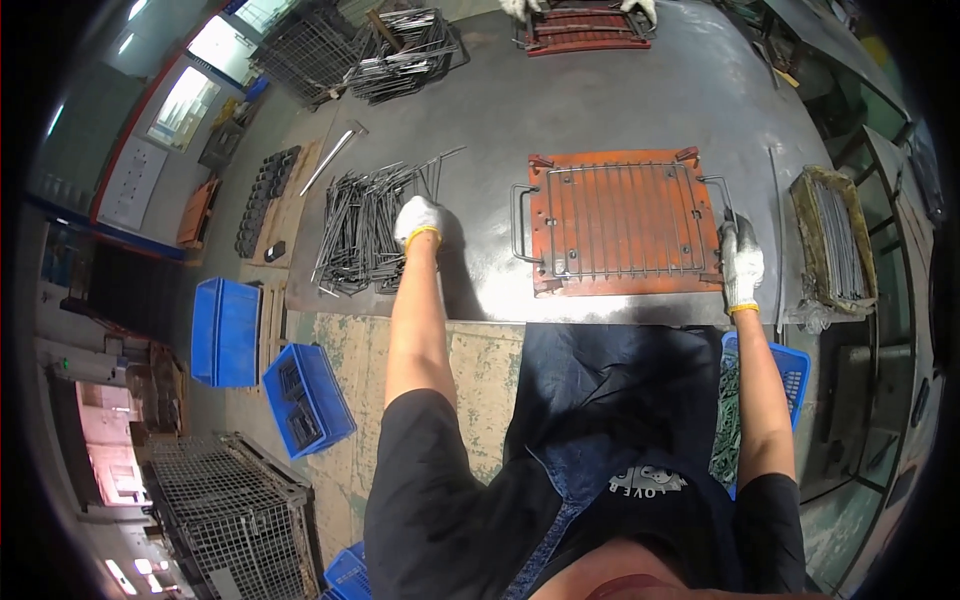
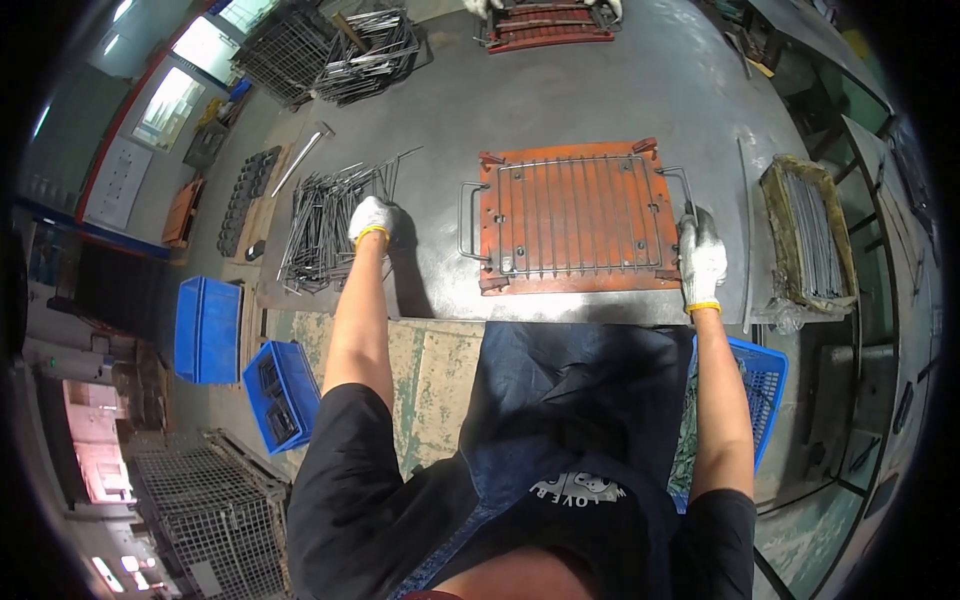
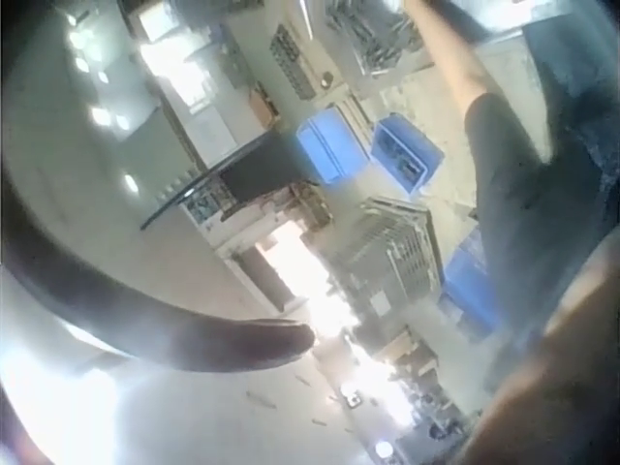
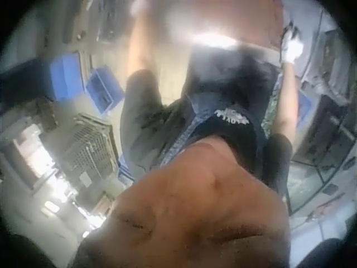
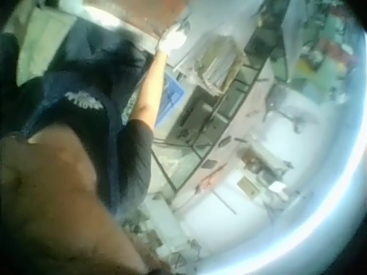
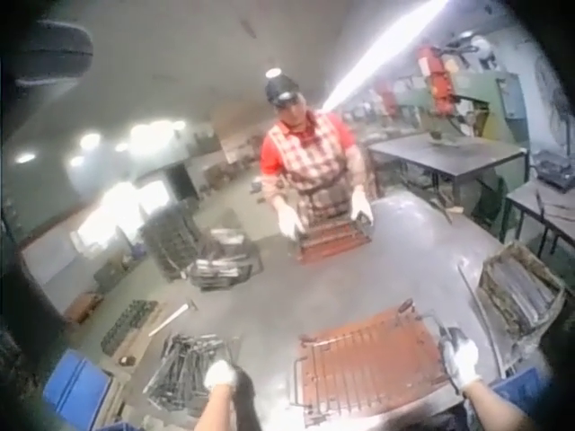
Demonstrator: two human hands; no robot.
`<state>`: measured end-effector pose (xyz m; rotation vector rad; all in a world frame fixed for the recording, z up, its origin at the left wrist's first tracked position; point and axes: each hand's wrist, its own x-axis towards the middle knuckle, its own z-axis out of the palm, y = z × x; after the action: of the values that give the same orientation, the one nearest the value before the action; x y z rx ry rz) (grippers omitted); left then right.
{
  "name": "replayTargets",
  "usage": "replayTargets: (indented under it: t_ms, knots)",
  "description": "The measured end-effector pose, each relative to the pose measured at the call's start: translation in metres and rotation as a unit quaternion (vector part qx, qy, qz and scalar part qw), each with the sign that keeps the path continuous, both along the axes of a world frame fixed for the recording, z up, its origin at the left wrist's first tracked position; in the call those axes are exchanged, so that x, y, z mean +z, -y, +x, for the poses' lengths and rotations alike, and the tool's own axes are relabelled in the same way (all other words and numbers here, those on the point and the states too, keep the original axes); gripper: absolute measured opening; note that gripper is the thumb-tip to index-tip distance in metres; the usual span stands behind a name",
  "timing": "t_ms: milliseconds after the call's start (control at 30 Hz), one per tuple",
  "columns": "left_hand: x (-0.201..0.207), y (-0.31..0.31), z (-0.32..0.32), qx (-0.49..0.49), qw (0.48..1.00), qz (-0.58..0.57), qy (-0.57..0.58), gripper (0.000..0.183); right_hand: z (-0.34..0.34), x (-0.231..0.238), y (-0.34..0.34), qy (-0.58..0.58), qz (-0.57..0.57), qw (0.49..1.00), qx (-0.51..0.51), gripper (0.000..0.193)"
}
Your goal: The person assembles metal frames using a metal frame jig and metal rods, wearing gloves.
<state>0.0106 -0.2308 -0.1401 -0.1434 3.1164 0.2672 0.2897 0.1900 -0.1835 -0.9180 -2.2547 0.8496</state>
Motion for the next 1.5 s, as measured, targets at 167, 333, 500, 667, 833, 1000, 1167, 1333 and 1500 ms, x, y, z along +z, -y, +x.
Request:
replayTargets:
  t_ms: [167, 333, 500, 667, 833, 1000, 1167, 1333, 1500]
  knots:
    - [-0.009, 0.006, -0.024, 0.06, 0.824, 0.559, 0.076, 0.021, 0.0, -0.021, -0.02, -0.002, 0.109, 0.994, -0.009, 0.037]
    - [0.054, -0.081, 0.021, -0.083, 0.594, 0.772, 0.212, 0.022, 0.0, -0.013, -0.03, 0.072, 0.045, 0.996, -0.026, 0.043]
    - [0.092, -0.184, 0.102, -0.194, 0.614, 0.734, 0.213, 0.028, 0.006, 0.03, -0.024, 0.024, 0.03, 0.999, 0.024, 0.046]
    - [0.065, -0.259, 0.156, -0.191, 0.492, 0.795, 0.3, 0.025, 0.047, 0.046, 0.013, -0.149, -0.277, 0.929, 0.192, 0.037]
    - [0.026, -0.31, 0.189, -0.087, 0.513, 0.772, 0.365, 0.02, 0.046, 0.041, 0.039, -0.224, -0.454, 0.851, 0.139, 0.032]
    - [0.019, -0.314, 0.178, -0.157, 0.647, 0.648, 0.37, 0.024, 0.036, 0.034, 0.029, -0.228, -0.473, 0.846, 0.094, 0.032]
    - [0.02, -0.329, 0.163, -0.358, 0.892, 0.258, 0.099, 0.038, 0.02, 0.046, 0.013, -0.099, -0.374, 0.91, 0.148, 0.029]
    - [0.009, -0.34, 0.152, -0.478, 0.855, 0.134, -0.146, 0.04, 0.017, 0.048, 0.008, -0.014, -0.366, 0.914, 0.174, 0.029]
    - [-0.024, -0.341, 0.134, -0.588, 0.78, 0.136, -0.165, 0.041, 0.018, 0.009, 0.0, 0.154, 0.007, 0.955, 0.251, 0.03]
